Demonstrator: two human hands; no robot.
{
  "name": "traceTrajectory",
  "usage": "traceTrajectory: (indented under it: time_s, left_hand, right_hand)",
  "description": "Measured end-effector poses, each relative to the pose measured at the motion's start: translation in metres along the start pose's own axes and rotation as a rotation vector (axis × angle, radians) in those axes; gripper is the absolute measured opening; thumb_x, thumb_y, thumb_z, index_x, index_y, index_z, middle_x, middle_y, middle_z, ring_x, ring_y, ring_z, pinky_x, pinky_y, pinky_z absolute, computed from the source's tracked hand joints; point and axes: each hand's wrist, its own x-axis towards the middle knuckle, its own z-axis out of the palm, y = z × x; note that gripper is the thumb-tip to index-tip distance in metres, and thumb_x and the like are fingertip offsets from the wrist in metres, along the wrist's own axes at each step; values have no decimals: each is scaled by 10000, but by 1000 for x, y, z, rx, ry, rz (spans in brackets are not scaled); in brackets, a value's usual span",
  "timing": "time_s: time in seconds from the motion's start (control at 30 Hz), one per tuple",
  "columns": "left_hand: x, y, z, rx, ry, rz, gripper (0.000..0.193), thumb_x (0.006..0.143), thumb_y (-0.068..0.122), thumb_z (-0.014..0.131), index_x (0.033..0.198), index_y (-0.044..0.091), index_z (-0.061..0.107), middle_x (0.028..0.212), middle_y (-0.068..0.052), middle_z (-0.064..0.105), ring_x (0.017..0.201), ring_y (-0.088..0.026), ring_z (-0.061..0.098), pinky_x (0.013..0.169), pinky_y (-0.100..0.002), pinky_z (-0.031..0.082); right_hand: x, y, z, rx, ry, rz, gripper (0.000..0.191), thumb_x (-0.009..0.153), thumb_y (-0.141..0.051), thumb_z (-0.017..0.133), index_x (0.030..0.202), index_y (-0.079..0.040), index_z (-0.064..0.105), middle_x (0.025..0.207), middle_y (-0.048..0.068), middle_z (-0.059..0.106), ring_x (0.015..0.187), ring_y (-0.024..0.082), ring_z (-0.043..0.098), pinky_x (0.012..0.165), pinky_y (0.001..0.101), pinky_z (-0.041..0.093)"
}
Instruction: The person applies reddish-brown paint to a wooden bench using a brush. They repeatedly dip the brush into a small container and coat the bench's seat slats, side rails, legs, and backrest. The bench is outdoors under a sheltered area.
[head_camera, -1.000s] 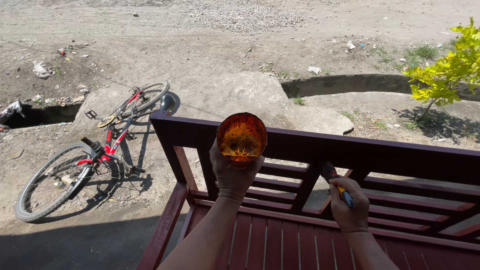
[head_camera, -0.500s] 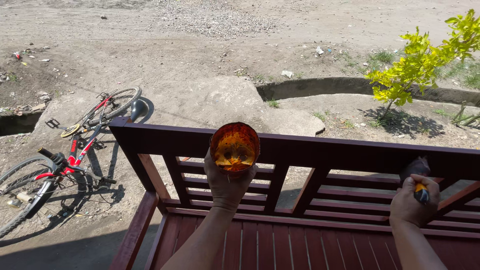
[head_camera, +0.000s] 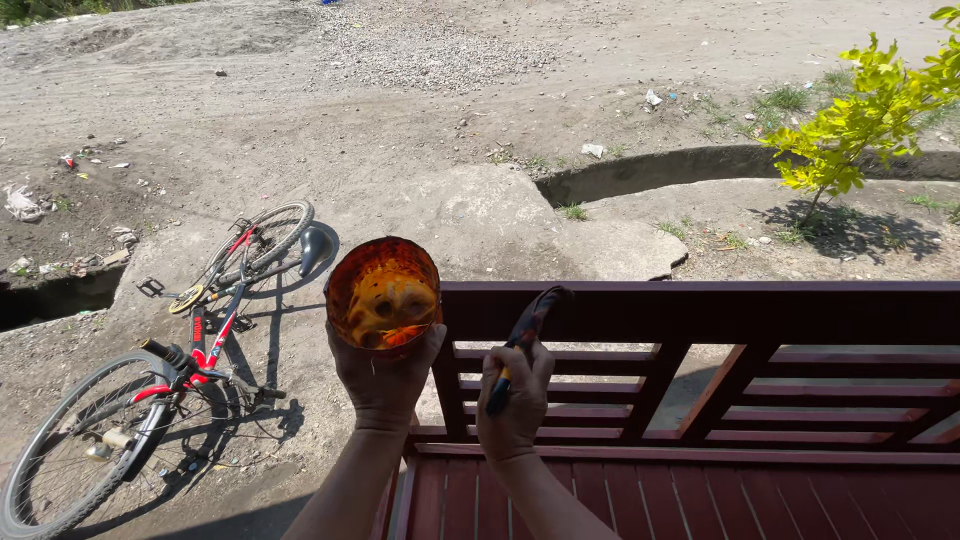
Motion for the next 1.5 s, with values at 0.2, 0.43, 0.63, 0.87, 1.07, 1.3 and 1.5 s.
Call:
traceTrajectory:
  time_s: [0.2, 0.43, 0.63, 0.87, 1.07, 1.3, 1.5]
  left_hand:
    - [25, -12, -70, 53, 35, -10, 951, 666, 109, 965, 1447, 26, 428, 1350, -124, 606, 1208, -235, 675, 999, -379, 626]
    - [34, -10, -61, 208, 55, 83, 999, 647, 124, 970, 1453, 3, 393, 1342, -129, 605, 1201, -257, 659, 1003, -400, 595]
    - [-8, 14, 66, -148, -44, -119, 1025, 664, 209, 952, 1451, 27, 322, 1410, -131, 517, 1286, -242, 597, 1009, -358, 593]
    - [-90, 100, 240, -171, -140, -122, 1002, 633, 214, 969, 1403, 34, 353, 1345, -130, 560, 1222, -228, 636, 989, -339, 589]
    - [-180, 206, 373, -321, -208, -171, 983, 662, 204, 949, 1419, 39, 345, 1362, -128, 539, 1247, -227, 614, 1016, -348, 572]
    - [-246, 300, 508, -643, -278, -420, 976, 635, 263, 941, 1397, 57, 368, 1300, -109, 568, 1173, -241, 642, 966, -378, 560]
    - [-275, 331, 602, -298, -350, -123, 1037, 583, 274, 974, 1395, 23, 382, 1304, -126, 560, 1190, -239, 633, 1006, -346, 551]
  right_hand:
    - [-27, -67, 54, 451, -539, -97, 107, 939, -49, 703, 1026, -85, 655, 1322, 129, 633, 1167, 273, 684, 928, 340, 569]
    - [21, -33, 44, 487, -510, -5, 109, 913, -42, 739, 1015, -80, 732, 1209, 112, 706, 1066, 206, 734, 867, 290, 601]
    - [70, 53, -57, 441, -405, 33, 122, 906, -9, 737, 1002, -84, 738, 1165, 96, 725, 1050, 184, 732, 870, 295, 610]
    - [138, 172, -224, 432, -173, 23, 131, 905, 42, 731, 997, -51, 735, 1106, 87, 732, 1064, 161, 704, 907, 270, 570]
    - [217, 274, -396, 349, -124, 187, 115, 910, 11, 721, 990, -68, 744, 1042, 39, 729, 939, 106, 674, 813, 241, 562]
    - [315, 361, -561, 119, -69, 189, 97, 911, -23, 724, 985, -82, 746, 977, 8, 741, 904, 87, 685, 798, 227, 573]
    - [354, 420, -660, 66, 23, 211, 77, 925, -49, 722, 993, -77, 743, 957, 1, 726, 881, 83, 677, 774, 235, 576]
